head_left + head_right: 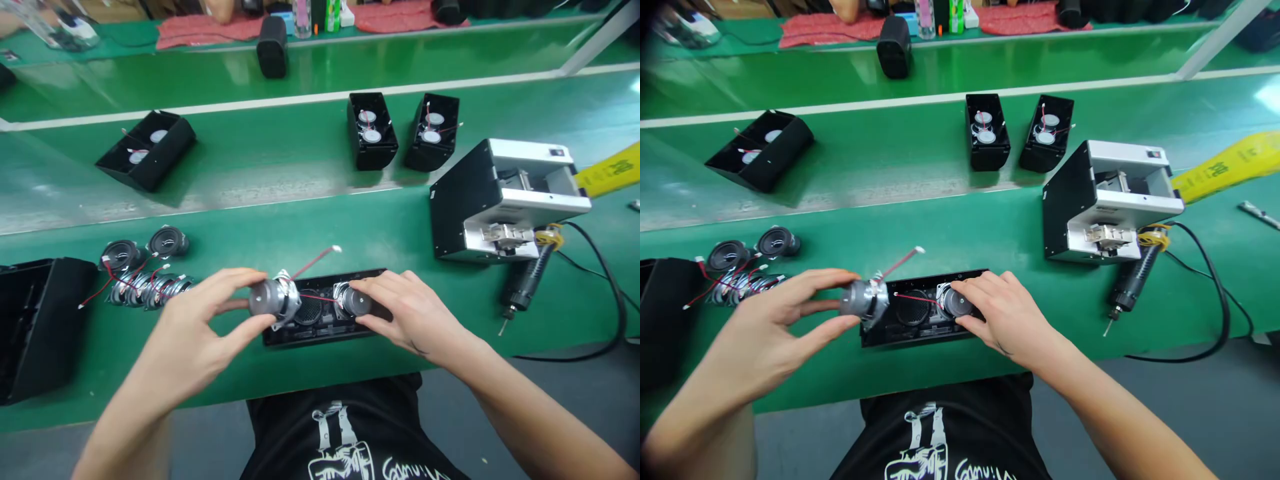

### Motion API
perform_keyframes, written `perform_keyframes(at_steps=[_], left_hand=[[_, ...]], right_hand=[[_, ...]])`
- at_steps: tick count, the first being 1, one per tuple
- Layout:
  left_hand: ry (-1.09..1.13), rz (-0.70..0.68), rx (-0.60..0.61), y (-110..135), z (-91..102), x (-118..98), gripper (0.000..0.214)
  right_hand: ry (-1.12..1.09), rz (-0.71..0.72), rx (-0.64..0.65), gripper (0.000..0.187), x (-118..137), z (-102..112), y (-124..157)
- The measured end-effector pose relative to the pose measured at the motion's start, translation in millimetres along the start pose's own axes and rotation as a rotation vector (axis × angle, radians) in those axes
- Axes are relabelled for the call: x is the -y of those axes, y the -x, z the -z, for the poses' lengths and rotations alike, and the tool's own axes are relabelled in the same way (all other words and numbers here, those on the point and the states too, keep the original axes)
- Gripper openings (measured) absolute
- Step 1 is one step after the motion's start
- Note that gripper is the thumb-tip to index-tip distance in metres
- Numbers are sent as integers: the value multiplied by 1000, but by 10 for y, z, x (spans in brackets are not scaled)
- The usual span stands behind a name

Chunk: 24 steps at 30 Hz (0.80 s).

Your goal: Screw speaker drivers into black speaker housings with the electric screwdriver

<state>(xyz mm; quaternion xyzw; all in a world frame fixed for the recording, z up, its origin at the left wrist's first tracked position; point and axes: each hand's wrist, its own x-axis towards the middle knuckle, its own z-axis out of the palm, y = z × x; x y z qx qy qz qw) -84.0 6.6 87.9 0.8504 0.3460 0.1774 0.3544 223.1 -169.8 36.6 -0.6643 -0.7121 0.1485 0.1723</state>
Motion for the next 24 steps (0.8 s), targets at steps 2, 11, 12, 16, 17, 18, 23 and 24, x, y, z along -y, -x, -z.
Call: perform_keyframes(at_steps=[2, 11, 12, 16, 17, 18, 23, 24], left_hand=[[-80, -94, 56, 7, -108, -60, 34], [-57, -37, -25, 148, 36, -149, 33], [-44, -33, -23, 157, 46, -153, 33], [-121, -147, 69, 115, -119, -198, 31], [-135, -183, 91, 93, -199, -213, 32], [-147, -211, 106, 70, -284, -226, 34], [-294, -316, 124, -19, -604, -185, 42], [-332, -335, 134, -31, -632, -160, 44]], right_hand=[[11, 0, 23, 43, -7, -29, 2], [-217, -159, 24, 45, -99, 215, 105], [-277, -187, 8, 46, -122, 243, 126], [-387, -222, -44, 50, -212, 254, 194], [-385, -213, -54, 51, -225, 241, 206], [-371, -202, -60, 50, -232, 226, 216], [-160, -48, -84, 42, -165, 196, 218], [-115, 2, -85, 41, -140, 197, 206]])
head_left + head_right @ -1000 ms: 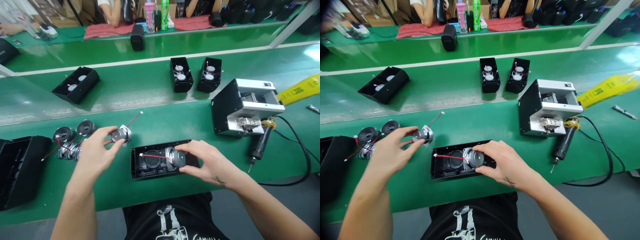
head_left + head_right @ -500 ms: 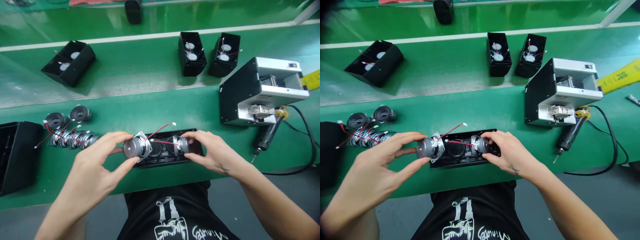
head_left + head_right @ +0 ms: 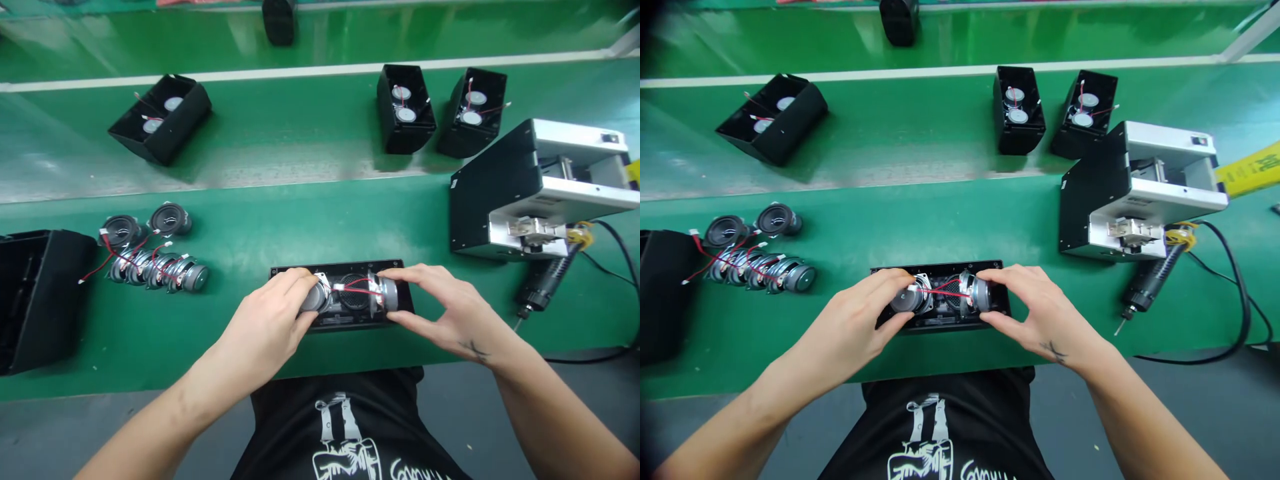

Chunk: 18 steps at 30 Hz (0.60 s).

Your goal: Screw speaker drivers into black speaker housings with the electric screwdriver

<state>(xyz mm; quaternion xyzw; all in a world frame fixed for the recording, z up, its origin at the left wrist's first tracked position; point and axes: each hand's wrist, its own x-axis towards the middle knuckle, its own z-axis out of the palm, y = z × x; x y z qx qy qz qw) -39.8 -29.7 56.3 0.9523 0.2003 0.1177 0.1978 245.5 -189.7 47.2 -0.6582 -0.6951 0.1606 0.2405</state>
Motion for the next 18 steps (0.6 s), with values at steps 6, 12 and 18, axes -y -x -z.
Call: perform_keyframes(at_steps=[6, 12, 18], left_hand=[[-106, -77, 23, -37, -99, 83, 47], [-100, -132, 32, -40, -144, 99, 33], [-99, -177, 92, -5, -94, 125, 27]], right_hand=[[233, 168, 19, 39, 100, -29, -113], [349, 195, 90, 45, 174, -88, -262], [406, 217, 92, 35, 215, -142, -336]])
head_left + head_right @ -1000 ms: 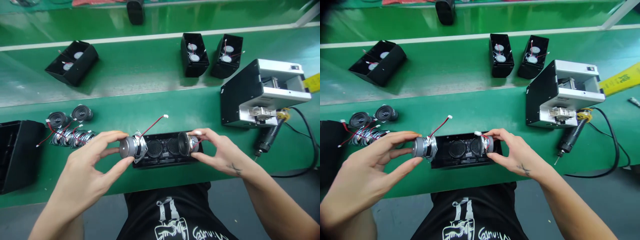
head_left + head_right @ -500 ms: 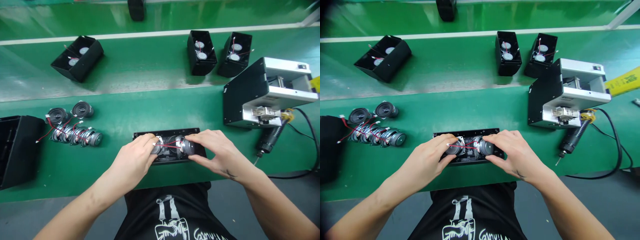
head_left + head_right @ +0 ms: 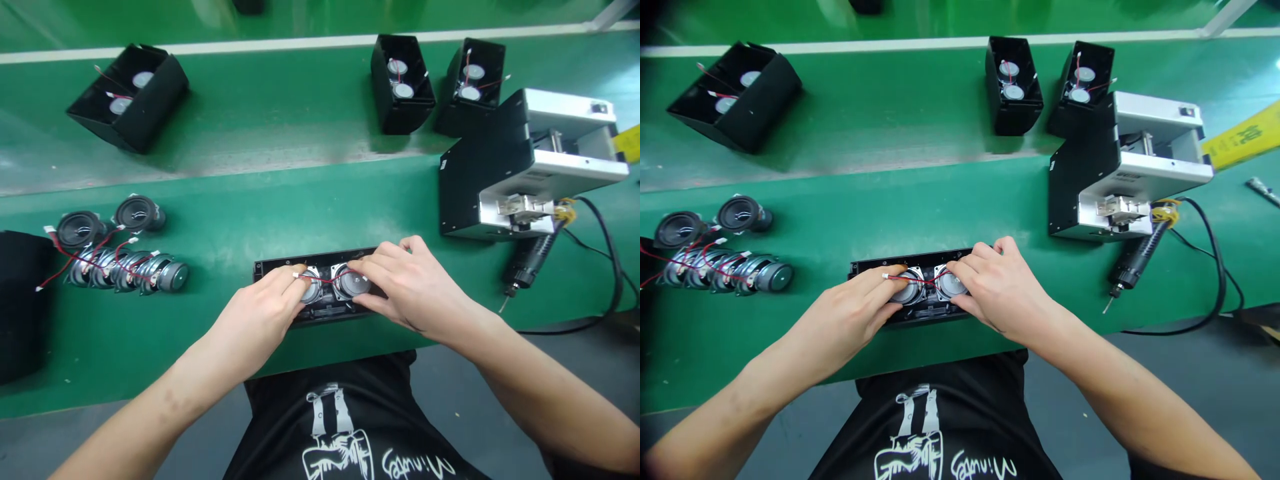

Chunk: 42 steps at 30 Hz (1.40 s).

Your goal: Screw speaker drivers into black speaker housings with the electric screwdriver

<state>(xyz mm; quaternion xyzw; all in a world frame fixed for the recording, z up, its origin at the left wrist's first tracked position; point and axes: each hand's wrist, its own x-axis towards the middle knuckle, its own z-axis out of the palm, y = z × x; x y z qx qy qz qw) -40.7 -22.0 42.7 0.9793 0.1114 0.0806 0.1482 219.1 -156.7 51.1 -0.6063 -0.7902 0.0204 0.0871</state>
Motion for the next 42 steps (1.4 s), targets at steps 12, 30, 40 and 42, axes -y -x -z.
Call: perform_keyframes(at_steps=[12, 30, 40, 42], left_hand=[[-20, -62, 9, 7, 58, 39, 22], [-20, -117, -26, 21, 50, 58, 33], [-31, -115, 7, -19, 44, 43, 33], [-53, -126, 1, -50, 56, 34, 35]], right_hand=[[-88, -30, -115, 32, 2, -121, 85], [-55, -74, -97, 31, 37, -70, 117], [-41, -121, -26, 30, 53, -57, 73], [-48, -135, 5, 34, 47, -45, 84]])
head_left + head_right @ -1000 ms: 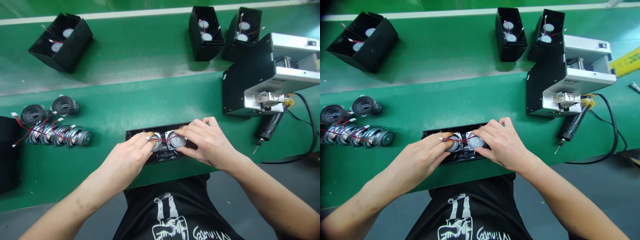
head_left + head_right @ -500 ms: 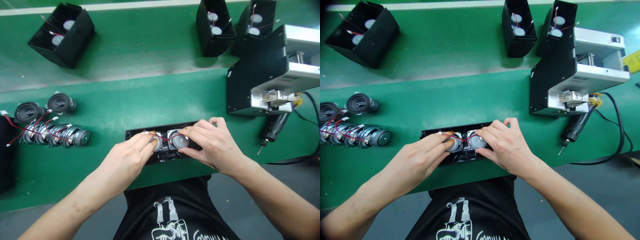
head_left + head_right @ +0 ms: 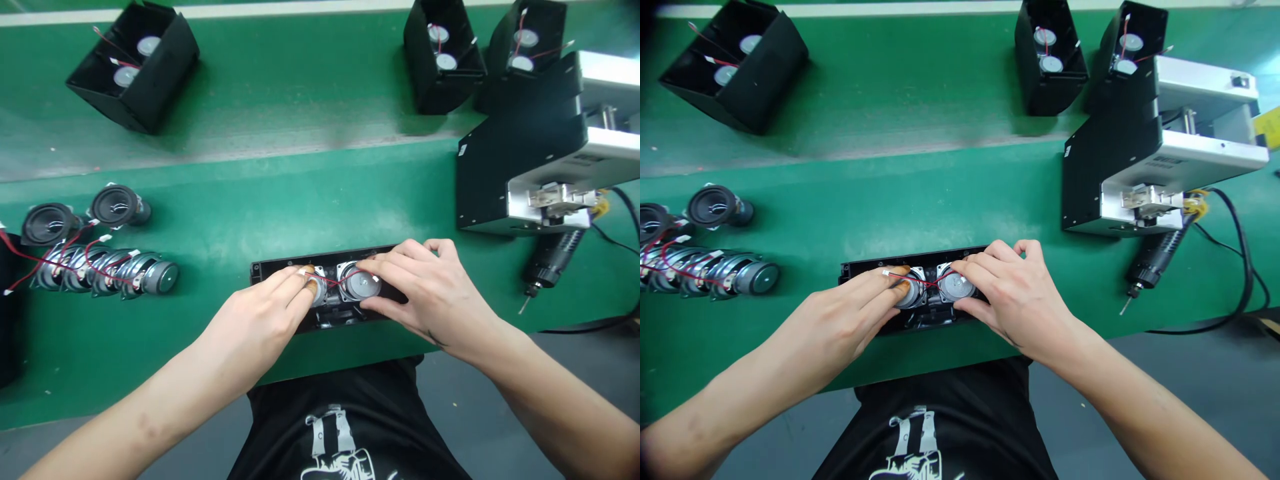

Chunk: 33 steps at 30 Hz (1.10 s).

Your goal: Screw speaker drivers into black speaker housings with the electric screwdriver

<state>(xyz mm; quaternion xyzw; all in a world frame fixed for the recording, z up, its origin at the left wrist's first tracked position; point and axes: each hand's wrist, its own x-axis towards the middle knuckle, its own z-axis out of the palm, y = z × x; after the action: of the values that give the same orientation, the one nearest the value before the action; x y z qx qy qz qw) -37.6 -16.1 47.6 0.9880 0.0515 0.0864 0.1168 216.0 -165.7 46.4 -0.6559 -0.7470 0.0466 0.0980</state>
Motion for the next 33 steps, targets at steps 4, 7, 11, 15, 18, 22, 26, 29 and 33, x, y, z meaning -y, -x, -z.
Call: perform_keyframes(at_steps=[4, 7, 11, 15, 18, 22, 26, 29, 33], left_hand=[[-96, -42, 3, -18, 28, -23, 43], [-211, -68, 1, 24, 57, -72, 47], [-253, -67, -21, 127, 114, -145, 44], [-134, 26, -162, 209, 166, -186, 27], [-43, 103, -264, 213, 161, -188, 23], [41, 135, -298, 159, 87, -172, 26], [73, 148, -291, 114, 0, -163, 26], [82, 152, -290, 94, -34, -157, 28], [90, 147, -284, 21, -31, -159, 30]], right_hand=[[-29, 8, 39, 38, -47, 12, 29], [-82, 10, 32, 37, -82, -2, 37], [-128, 12, 3, 34, -105, -38, 24], [-160, 15, -28, 34, -109, -67, 24], [-159, 1, -26, 35, -97, -79, 33], [-151, -10, -20, 33, -77, -85, 34], [-150, -7, -23, 31, -70, -79, 37], [-146, -6, -24, 31, -55, -75, 34], [-158, -28, -25, 32, -10, -92, 11]])
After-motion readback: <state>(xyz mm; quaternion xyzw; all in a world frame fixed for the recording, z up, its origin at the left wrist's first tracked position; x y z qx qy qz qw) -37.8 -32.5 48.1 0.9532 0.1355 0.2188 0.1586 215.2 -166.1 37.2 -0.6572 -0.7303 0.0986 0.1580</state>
